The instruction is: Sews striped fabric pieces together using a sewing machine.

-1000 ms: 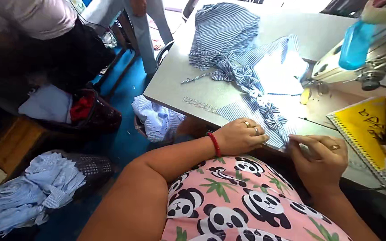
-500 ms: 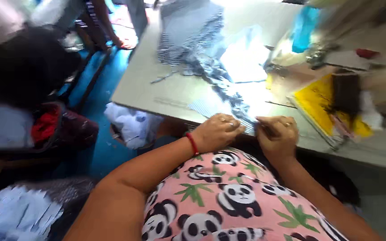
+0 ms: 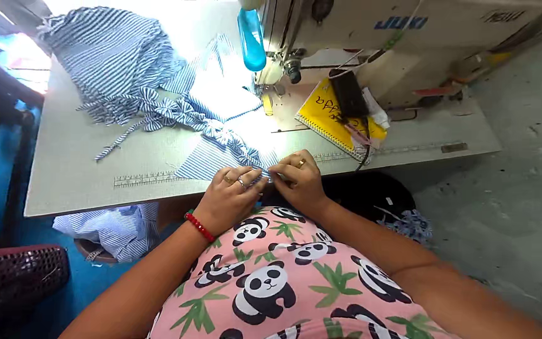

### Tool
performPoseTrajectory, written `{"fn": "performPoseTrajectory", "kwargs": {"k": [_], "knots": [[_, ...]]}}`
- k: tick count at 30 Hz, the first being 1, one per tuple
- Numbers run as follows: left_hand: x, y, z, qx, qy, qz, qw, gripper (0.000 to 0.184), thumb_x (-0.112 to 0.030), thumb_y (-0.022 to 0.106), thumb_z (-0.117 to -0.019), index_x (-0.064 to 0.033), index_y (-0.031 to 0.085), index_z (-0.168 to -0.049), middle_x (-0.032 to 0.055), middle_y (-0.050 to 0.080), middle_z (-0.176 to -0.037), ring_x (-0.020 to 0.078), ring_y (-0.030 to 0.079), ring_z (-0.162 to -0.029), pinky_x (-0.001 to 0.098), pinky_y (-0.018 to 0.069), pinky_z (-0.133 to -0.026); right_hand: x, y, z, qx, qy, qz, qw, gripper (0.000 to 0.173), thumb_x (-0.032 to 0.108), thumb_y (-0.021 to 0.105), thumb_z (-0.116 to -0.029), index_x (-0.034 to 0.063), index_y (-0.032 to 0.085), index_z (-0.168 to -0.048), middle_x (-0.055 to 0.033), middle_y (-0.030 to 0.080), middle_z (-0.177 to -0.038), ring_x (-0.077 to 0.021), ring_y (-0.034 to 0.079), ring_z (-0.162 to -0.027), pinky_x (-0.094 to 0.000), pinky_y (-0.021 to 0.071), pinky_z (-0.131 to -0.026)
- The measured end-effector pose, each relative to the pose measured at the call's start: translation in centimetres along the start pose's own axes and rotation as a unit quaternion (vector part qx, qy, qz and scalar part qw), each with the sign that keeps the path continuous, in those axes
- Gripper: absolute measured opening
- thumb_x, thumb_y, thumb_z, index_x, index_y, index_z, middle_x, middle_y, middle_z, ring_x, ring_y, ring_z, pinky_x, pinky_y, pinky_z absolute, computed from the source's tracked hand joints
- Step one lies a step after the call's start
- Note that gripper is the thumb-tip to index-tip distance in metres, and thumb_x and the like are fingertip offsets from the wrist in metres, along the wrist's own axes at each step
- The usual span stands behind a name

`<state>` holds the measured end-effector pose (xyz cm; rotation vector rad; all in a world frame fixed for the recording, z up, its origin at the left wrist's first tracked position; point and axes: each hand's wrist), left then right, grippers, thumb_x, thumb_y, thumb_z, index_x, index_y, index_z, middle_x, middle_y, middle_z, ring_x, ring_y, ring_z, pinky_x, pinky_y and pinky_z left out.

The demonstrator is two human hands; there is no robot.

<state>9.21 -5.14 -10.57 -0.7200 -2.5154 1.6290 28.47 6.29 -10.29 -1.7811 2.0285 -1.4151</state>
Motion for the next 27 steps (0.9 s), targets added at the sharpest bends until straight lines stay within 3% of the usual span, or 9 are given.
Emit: {"fn": "performPoseTrajectory", "kwargs": {"k": [9,15,18,21,27], "knots": [[0.34,0.02,-0.07,0.009,-0.008,0.024,1.0,0.033,-0.03,0.052,-0.1027,-0.0209,0.073,-0.127,0.0106,0.06,-0.146,0.032,0.049,-0.142,0.0522,0.0367,-0.114,0.65,0.7,-0.11,-0.031,0.016,0.065,0.997,0.01,0.013,0.071,-0.0856,0.0118,0.08,-0.089,-0.0051,0.071,-0.086,-0.0263,0.063,-0.092,-0.0417,0.0487,-0.081],[0.28,-0.14,-0.41,0.035,-0.034,0.054,0.997,0.034,-0.03,0.053,-0.1003,-0.0199,0.074,-0.126,0.0099,0.061,-0.145,0.0339,0.048,-0.142,0.0552,0.0376,-0.113,0.71,0.56,-0.02,0.004,-0.013,0.072,0.997,0.014,0.011,0.067,-0.0887,0.0104,0.08,-0.092,-0.0089,0.071,-0.089,-0.0299,0.064,-0.094,-0.0431,0.0507,-0.081],[0.33,-0.12,-0.45,0.03,-0.039,0.062,0.997,0.033,-0.029,0.055,-0.0987,-0.02,0.075,-0.123,0.0124,0.061,-0.145,0.0347,0.049,-0.142,0.0567,0.0383,-0.112,0.56,0.67,0.27,0.009,0.008,0.048,0.999,0.018,0.011,0.063,-0.0915,0.0101,0.08,-0.097,-0.008,0.071,-0.092,-0.0275,0.063,-0.094,-0.0402,0.0502,-0.084],[0.4,0.02,-0.22,0.012,-0.036,0.069,0.997,0.031,-0.027,0.057,-0.0982,-0.0212,0.076,-0.122,0.0124,0.065,-0.136,0.0361,0.05,-0.138,0.0567,0.0394,-0.11,0.64,0.66,0.36,0.007,0.046,0.029,0.998,0.019,0.012,0.064,-0.0913,0.0085,0.079,-0.103,-0.0069,0.073,-0.093,-0.026,0.064,-0.094,-0.0398,0.0511,-0.084],[0.4,0.14,-0.13,0.004,-0.033,0.053,0.998,0.031,-0.028,0.056,-0.0984,-0.0227,0.076,-0.122,0.0111,0.065,-0.136,0.0334,0.052,-0.137,0.0528,0.0395,-0.11,0.54,0.81,0.27,-0.003,0.022,0.023,0.999,0.015,0.012,0.067,-0.089,0.0102,0.081,-0.095,-0.0049,0.072,-0.089,-0.0237,0.062,-0.091,-0.0378,0.0489,-0.083]]}}
Point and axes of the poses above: each hand's wrist, its own z-axis away from the middle knuckle, its own y-axis out of the palm, x = y × z
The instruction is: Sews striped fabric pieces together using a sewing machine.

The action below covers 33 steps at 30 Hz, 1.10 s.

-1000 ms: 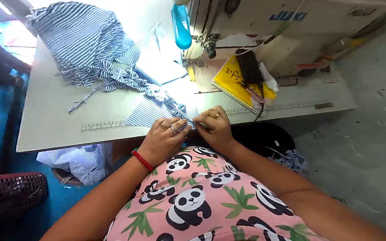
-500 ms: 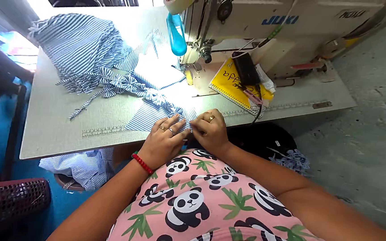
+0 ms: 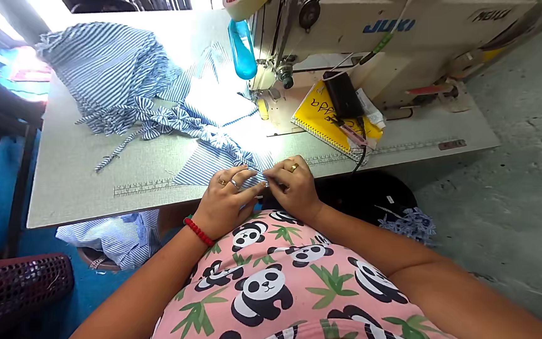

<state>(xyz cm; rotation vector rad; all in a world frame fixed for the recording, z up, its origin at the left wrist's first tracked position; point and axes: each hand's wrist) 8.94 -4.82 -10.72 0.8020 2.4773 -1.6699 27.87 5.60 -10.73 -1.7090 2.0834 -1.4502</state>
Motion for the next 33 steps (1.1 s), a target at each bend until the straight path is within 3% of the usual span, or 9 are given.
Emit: {"fn": "performPoseTrajectory", "kwargs": {"k": [4,9,12,15,22,28,30,32,33], "knots": [[0.0,-0.3,-0.3,0.021,-0.011,0.013,1.0,0.031,-0.03,0.058,-0.0974,-0.0228,0.076,-0.121,0.0139,0.059,-0.147,0.0377,0.044,-0.145,0.0589,0.0327,-0.116,0.1,-0.1,-0.2,0.01,-0.034,0.03,0.999,0.015,0.012,0.066,-0.0898,0.0102,0.081,-0.094,-0.0073,0.071,-0.088,-0.027,0.063,-0.093,-0.0394,0.0506,-0.081],[-0.2,-0.6,-0.6,0.049,-0.041,0.01,0.998,0.032,-0.037,0.057,-0.0959,-0.0258,0.077,-0.118,0.0106,0.058,-0.148,0.0394,0.039,-0.149,0.0698,0.0227,-0.116,-0.3,-0.6,0.2,0.038,-0.029,0.003,0.999,0.02,0.013,0.063,-0.0927,0.0125,0.082,-0.101,-0.0074,0.07,-0.092,-0.0274,0.062,-0.097,-0.0419,0.0497,-0.085],[-0.3,-0.6,-0.6,0.055,-0.052,0.004,0.997,0.037,-0.04,0.055,-0.0955,-0.0223,0.075,-0.121,0.0076,0.058,-0.149,0.0384,0.038,-0.149,0.0714,0.0213,-0.116,-0.8,-0.9,0.7,0.044,-0.01,-0.039,0.998,0.022,0.013,0.063,-0.0928,0.0124,0.082,-0.103,-0.0065,0.069,-0.094,-0.0249,0.06,-0.099,-0.0402,0.048,-0.088],[-0.2,-0.5,-0.6,0.051,-0.052,-0.011,0.997,0.047,-0.043,0.053,-0.0951,-0.0195,0.069,-0.133,0.0036,0.06,-0.147,0.0361,0.039,-0.149,0.0695,0.0226,-0.116,-1.0,-0.9,1.0,0.039,-0.012,-0.048,0.998,0.022,0.014,0.062,-0.0928,0.012,0.082,-0.103,-0.006,0.069,-0.095,-0.0236,0.06,-0.099,-0.0392,0.0477,-0.088],[-0.1,-0.4,-0.3,0.046,-0.033,-0.007,0.998,0.04,-0.037,0.056,-0.096,-0.0256,0.072,-0.131,0.0059,0.058,-0.149,0.0395,0.035,-0.151,0.0737,0.0183,-0.116,-1.0,-0.8,0.9,0.04,-0.053,-0.007,0.998,0.024,0.016,0.061,-0.0916,0.0129,0.081,-0.104,-0.0075,0.07,-0.098,-0.0279,0.061,-0.103,-0.0436,0.0473,-0.087],[0.1,-0.7,-0.5,0.035,-0.036,0.005,0.999,0.034,-0.038,0.057,-0.0968,-0.0269,0.075,-0.123,0.0077,0.06,-0.145,0.036,0.04,-0.148,0.0699,0.0204,-0.117,-0.9,-0.7,0.9,0.045,-0.082,0.038,0.995,0.023,0.016,0.06,-0.0921,0.0144,0.081,-0.102,-0.0066,0.072,-0.1,-0.0287,0.061,-0.111,-0.0463,0.0456,-0.092],[1.0,-2.1,-1.7,0.0,-0.053,0.01,0.999,0.029,-0.035,0.056,-0.0984,-0.0186,0.078,-0.109,0.0075,0.067,-0.133,0.0325,0.051,-0.139,0.0638,0.0296,-0.117,-0.9,-0.6,0.7,0.046,-0.099,0.06,0.992,0.022,0.016,0.06,-0.0925,0.0142,0.081,-0.1,-0.0058,0.073,-0.1,-0.0285,0.062,-0.113,-0.0473,0.0461,-0.096],[3.2,-4.4,-4.4,-0.056,-0.092,-0.012,0.994,0.029,-0.027,0.056,-0.0986,-0.0084,0.077,-0.105,0.0129,0.073,-0.117,0.0351,0.062,-0.122,0.0581,0.0441,-0.104,-1.0,-0.5,0.6,0.047,-0.107,0.063,0.991,0.022,0.016,0.06,-0.0933,0.0136,0.08,-0.099,-0.0059,0.073,-0.1,-0.0291,0.062,-0.115,-0.048,0.0457,-0.098],[4.5,-5.6,-6.1,-0.076,-0.132,-0.036,0.988,0.029,-0.025,0.057,-0.0982,-0.0043,0.075,-0.107,0.0172,0.072,-0.113,0.0393,0.063,-0.116,0.0585,0.0471,-0.099,-1.0,-0.4,0.6,0.046,-0.109,0.066,0.991,0.022,0.016,0.059,-0.0938,0.0137,0.08,-0.098,-0.006,0.073,-0.1,-0.0293,0.062,-0.114,-0.0481,0.0459,-0.098]]}}
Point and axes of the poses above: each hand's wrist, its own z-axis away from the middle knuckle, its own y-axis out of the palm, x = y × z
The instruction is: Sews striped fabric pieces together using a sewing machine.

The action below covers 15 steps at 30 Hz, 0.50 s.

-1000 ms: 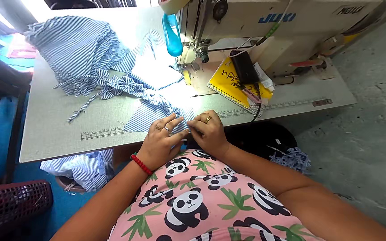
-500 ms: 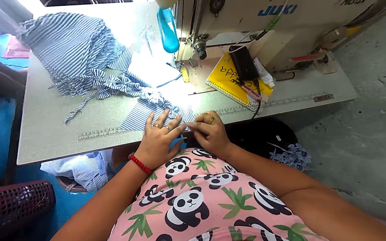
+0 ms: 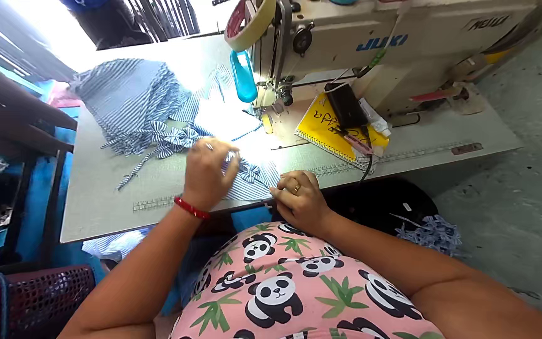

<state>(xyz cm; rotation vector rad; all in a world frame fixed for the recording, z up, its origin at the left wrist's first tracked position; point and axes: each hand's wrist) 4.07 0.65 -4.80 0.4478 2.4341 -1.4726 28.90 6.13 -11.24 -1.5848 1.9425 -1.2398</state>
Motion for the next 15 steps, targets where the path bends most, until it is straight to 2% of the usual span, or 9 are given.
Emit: {"fn": "performPoseTrajectory", "kwargs": {"k": [1,3,4,6,7,9,11,13,15], "knots": [[0.8,-0.7,-2.2,-0.004,-0.051,-0.036,0.998,0.031,-0.025,0.059,-0.0964,-0.0011,0.073,-0.111,0.0219,0.07,-0.114,0.0435,0.061,-0.115,0.0597,0.047,-0.096,0.1,0.0,0.1,0.001,0.003,0.003,1.0,0.022,0.017,0.059,-0.0942,0.014,0.08,-0.099,-0.006,0.073,-0.1,-0.0294,0.063,-0.114,-0.0484,0.0463,-0.099],[1.8,-1.5,-5.7,0.052,-0.184,-0.104,0.976,0.048,-0.029,0.07,-0.0899,0.0038,0.065,-0.125,0.0304,0.06,-0.13,0.0506,0.053,-0.126,0.0667,0.0424,-0.101,0.6,-0.2,0.7,0.015,0.021,0.006,1.0,0.024,0.02,0.057,-0.0949,0.016,0.08,-0.101,-0.0065,0.074,-0.101,-0.03,0.065,-0.112,-0.0501,0.049,-0.096],[2.3,-1.7,-7.2,0.09,-0.238,-0.134,0.958,0.06,-0.037,0.072,-0.0909,0.007,0.061,-0.13,0.0349,0.055,-0.136,0.0542,0.049,-0.131,0.0709,0.0393,-0.103,0.6,-0.3,0.4,0.012,0.023,0.006,1.0,0.024,0.021,0.057,-0.0948,0.0165,0.08,-0.102,-0.0069,0.074,-0.1,-0.0305,0.066,-0.11,-0.051,0.0502,-0.094],[3.4,-1.5,-9.4,0.142,-0.299,-0.173,0.928,0.074,-0.056,0.066,-0.0937,0.0084,0.061,-0.13,0.0365,0.056,-0.135,0.054,0.049,-0.132,0.0729,0.0367,-0.105,0.4,-0.3,-0.3,-0.012,0.013,0.013,1.0,0.025,0.022,0.056,-0.0938,0.0172,0.08,-0.1,-0.0056,0.074,-0.099,-0.0299,0.067,-0.109,-0.0511,0.0509,-0.093],[3.8,-1.0,-9.7,0.155,-0.309,-0.175,0.922,0.071,-0.058,0.064,-0.0945,0.0055,0.065,-0.127,0.0331,0.06,-0.132,0.051,0.052,-0.13,0.0723,0.0365,-0.106,0.3,-0.2,-0.2,-0.022,0.005,0.018,1.0,0.025,0.022,0.056,-0.0937,0.0177,0.08,-0.099,-0.0045,0.074,-0.099,-0.0293,0.067,-0.109,-0.0504,0.051,-0.094],[3.9,-0.7,-10.1,0.158,-0.313,-0.145,0.925,0.051,-0.046,0.062,-0.0997,-0.0022,0.069,-0.125,0.0257,0.064,-0.13,0.0452,0.054,-0.131,0.0694,0.0345,-0.108,0.0,0.0,-0.2,-0.039,-0.01,0.027,0.999,0.025,0.023,0.055,-0.0938,0.0191,0.08,-0.096,-0.002,0.075,-0.097,-0.0273,0.067,-0.11,-0.0486,0.0502,-0.097],[4.0,-0.4,-9.9,0.1,-0.279,-0.135,0.946,0.034,-0.034,0.059,-0.1034,-0.007,0.073,-0.118,0.0213,0.066,-0.128,0.0418,0.056,-0.128,0.0669,0.0364,-0.107,-0.2,0.1,-0.1,-0.043,-0.015,0.031,0.998,0.025,0.024,0.055,-0.0939,0.0199,0.08,-0.095,-0.0006,0.074,-0.096,-0.0262,0.067,-0.111,-0.0471,0.0498,-0.098],[3.9,-0.4,-9.5,0.033,-0.22,-0.119,0.968,0.029,-0.027,0.056,-0.1049,-0.0051,0.074,-0.115,0.0191,0.069,-0.124,0.0383,0.061,-0.123,0.0616,0.0404,-0.106,-0.1,0.2,0.0,-0.042,-0.016,0.029,0.999,0.026,0.024,0.055,-0.0935,0.0197,0.08,-0.095,-0.0009,0.075,-0.096,-0.0263,0.067,-0.111,-0.0473,0.0495,-0.099],[3.5,-0.8,-9.0,-0.024,-0.173,-0.056,0.983,0.028,-0.017,0.053,-0.1061,0.0028,0.07,-0.116,0.0222,0.071,-0.113,0.0378,0.068,-0.11,0.0571,0.0503,-0.099,-0.1,0.2,0.0,-0.041,-0.015,0.026,0.999,0.026,0.024,0.054,-0.0929,0.0192,0.08,-0.094,-0.0012,0.074,-0.095,-0.0268,0.067,-0.11,-0.048,0.0496,-0.098]]}}
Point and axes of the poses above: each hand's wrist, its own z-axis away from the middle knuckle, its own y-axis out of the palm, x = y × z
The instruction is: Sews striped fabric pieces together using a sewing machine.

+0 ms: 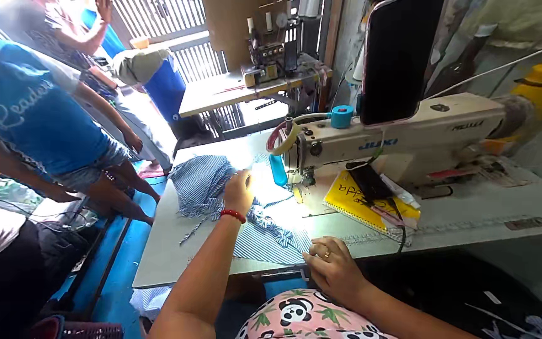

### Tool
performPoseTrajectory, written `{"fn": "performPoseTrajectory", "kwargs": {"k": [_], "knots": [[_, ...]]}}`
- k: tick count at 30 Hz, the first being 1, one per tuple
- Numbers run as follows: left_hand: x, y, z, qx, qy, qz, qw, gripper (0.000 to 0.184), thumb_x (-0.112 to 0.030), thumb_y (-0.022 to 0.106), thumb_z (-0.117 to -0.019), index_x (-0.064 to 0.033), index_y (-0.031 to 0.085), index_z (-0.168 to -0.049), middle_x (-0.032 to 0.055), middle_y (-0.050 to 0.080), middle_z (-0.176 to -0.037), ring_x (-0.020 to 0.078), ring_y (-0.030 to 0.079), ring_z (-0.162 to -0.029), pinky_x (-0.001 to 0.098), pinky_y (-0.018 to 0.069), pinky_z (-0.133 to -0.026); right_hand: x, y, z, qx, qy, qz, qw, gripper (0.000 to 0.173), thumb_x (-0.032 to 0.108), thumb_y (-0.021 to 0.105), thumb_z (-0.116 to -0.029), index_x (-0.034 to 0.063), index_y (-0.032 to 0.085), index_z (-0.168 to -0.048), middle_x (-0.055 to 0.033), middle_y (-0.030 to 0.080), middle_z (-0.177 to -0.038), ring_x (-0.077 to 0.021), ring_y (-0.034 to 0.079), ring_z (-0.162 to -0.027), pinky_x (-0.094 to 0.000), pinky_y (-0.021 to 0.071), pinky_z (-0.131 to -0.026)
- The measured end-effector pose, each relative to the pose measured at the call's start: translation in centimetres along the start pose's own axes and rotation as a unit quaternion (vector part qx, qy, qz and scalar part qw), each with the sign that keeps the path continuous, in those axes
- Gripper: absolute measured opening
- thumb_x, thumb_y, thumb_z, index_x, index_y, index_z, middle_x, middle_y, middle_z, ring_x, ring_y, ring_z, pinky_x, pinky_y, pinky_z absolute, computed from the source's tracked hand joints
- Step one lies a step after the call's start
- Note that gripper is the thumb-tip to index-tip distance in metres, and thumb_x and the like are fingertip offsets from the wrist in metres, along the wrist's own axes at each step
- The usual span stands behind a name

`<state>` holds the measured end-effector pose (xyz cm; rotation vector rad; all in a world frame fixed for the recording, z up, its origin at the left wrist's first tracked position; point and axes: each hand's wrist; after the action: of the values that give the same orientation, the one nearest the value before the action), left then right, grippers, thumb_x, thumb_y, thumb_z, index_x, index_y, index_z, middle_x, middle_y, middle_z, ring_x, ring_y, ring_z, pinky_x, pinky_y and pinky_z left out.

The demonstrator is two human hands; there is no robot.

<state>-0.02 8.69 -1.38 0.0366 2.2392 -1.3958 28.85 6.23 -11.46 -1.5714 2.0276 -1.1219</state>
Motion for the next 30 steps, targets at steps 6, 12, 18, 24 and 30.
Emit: {"fn": "performPoseTrajectory", "kwargs": {"k": [6,12,18,24,30], "knots": [[-0.6,-1.3,5.4,-0.138,0.289,-0.005,0.947,0.02,-0.013,0.059,-0.0969,-0.001,0.076,-0.097,0.0165,0.072,-0.085,0.0333,0.072,-0.082,0.0488,0.0574,-0.075,0.4,-1.1,-0.6,0.041,0.031,-0.042,0.998,0.023,0.021,0.059,-0.0938,0.0144,0.08,-0.101,-0.0112,0.074,-0.101,-0.0369,0.067,-0.11,-0.0586,0.05,-0.095],[-0.9,1.7,12.1,-0.014,0.458,-0.054,0.887,0.017,-0.01,0.058,-0.0973,-0.0061,0.074,-0.099,0.0115,0.069,-0.075,0.0301,0.068,-0.07,0.0447,0.054,-0.065,0.3,-0.3,0.2,0.013,0.054,-0.067,0.996,0.019,0.019,0.063,-0.0944,0.0155,0.08,-0.099,-0.0135,0.069,-0.126,-0.0362,0.058,-0.128,-0.0571,0.0448,-0.105],[-3.2,4.4,14.8,-0.051,0.3,-0.015,0.952,0.028,-0.021,0.055,-0.0963,-0.0046,0.072,-0.081,0.0108,0.065,-0.068,0.0293,0.068,-0.067,0.0442,0.0523,-0.061,0.4,-0.4,0.2,0.014,0.037,-0.054,0.998,0.017,0.017,0.062,-0.0927,0.0125,0.078,-0.087,-0.0126,0.064,-0.139,-0.038,0.051,-0.138,-0.0602,0.0383,-0.113],[-2.3,4.8,14.8,-0.055,0.357,-0.015,0.932,0.028,-0.025,0.057,-0.0987,-0.0088,0.072,-0.081,0.0106,0.065,-0.081,0.0315,0.064,-0.088,0.0453,0.047,-0.081,0.3,-0.3,0.3,-0.001,0.037,-0.065,0.997,0.016,0.017,0.064,-0.0914,0.0129,0.079,-0.089,-0.0179,0.061,-0.14,-0.0381,0.05,-0.138,-0.0591,0.0394,-0.113],[-3.0,4.6,14.2,0.045,0.28,0.117,0.952,0.01,-0.009,0.064,-0.0879,0.0003,0.068,-0.085,0.0202,0.069,-0.118,0.0311,0.071,-0.096,0.0443,0.0588,-0.081,0.4,-0.3,0.3,0.003,0.04,-0.066,0.997,0.018,0.017,0.063,-0.0917,0.0148,0.081,-0.096,-0.0175,0.061,-0.139,-0.0378,0.05,-0.138,-0.0593,0.0393,-0.112]]}}
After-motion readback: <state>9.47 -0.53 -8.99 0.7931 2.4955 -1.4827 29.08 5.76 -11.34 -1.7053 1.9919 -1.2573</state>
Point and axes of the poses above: each hand's wrist, its own z-axis away from the middle knuckle, its own y-axis out of the palm, x = y × z
